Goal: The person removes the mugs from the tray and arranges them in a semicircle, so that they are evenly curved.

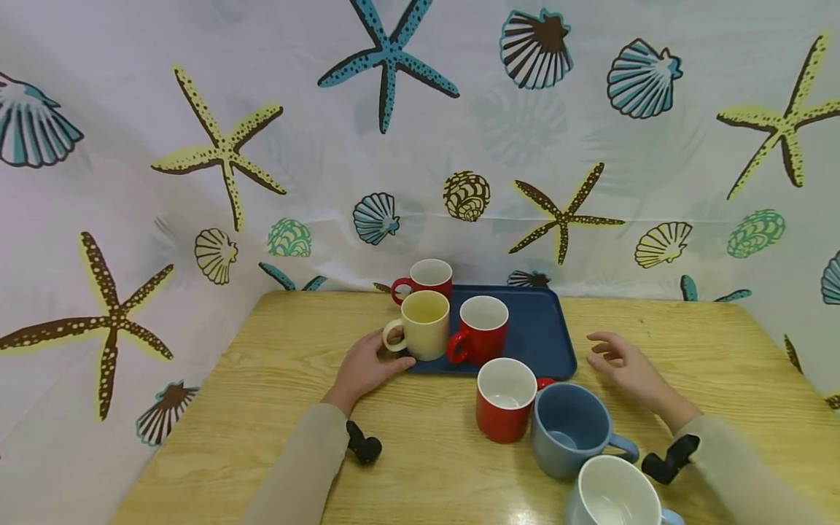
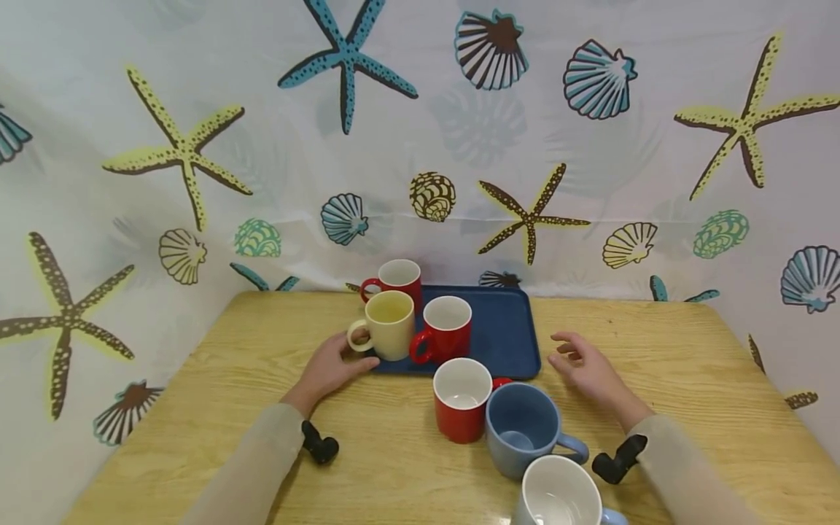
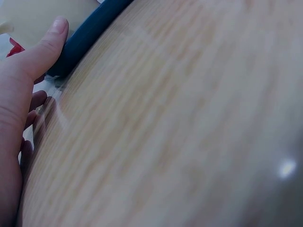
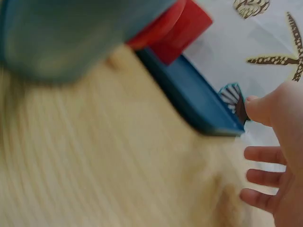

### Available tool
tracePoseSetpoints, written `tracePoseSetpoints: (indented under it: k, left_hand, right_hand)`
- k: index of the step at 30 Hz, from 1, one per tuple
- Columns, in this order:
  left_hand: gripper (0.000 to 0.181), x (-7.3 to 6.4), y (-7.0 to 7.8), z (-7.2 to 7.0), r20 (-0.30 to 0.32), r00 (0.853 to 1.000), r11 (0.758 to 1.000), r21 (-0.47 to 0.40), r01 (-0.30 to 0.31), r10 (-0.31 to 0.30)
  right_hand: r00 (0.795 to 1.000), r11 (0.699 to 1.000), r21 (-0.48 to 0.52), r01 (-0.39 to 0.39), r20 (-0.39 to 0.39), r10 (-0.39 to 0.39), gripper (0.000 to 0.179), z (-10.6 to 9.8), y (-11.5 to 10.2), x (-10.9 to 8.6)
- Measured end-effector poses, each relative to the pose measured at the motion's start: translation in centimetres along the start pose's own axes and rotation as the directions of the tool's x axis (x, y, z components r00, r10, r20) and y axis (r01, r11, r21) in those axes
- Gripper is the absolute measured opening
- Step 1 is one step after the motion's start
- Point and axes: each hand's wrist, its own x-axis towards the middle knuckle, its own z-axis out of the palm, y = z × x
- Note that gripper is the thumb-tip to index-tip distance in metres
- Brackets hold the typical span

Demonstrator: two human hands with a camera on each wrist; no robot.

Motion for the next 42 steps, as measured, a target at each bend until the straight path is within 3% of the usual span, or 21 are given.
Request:
tracePoseSetpoints:
  k: [5, 11, 26, 42]
  left_hand:
    - [0.068, 0.0, -0.2, 0.1, 0.009, 1.0, 1.0, -0.006, 0.001, -0.001]
    - [0.067, 0.1, -0.3, 0.1, 0.003, 1.0, 1.0, -0.008, -0.012, 0.012]
    - [0.066, -0.1, 0.1, -0.1, -0.009, 0.999, 0.999, -0.024, -0.045, 0.045]
    - [0.067, 0.1, 0.1, -0.1, 0.007, 0.999, 0.999, -0.043, -0.032, 0.032]
  right_hand:
    - [0.996, 0.987, -0.14, 0.079, -0.029, -0.084, 0.044, 0.4, 1.4, 0.3]
    - [0.984, 0.961, -0.221, 0.168, -0.023, -0.178, 0.041, 1.1, 1.9, 0.9]
    - [0.978, 0.936, -0.283, 0.208, 0.047, -0.203, 0.048, 2.6, 1.7, 1.3]
    - [0.973, 0.915, -0.336, 0.226, 0.028, -0.23, 0.04, 3.0, 2.0, 1.4]
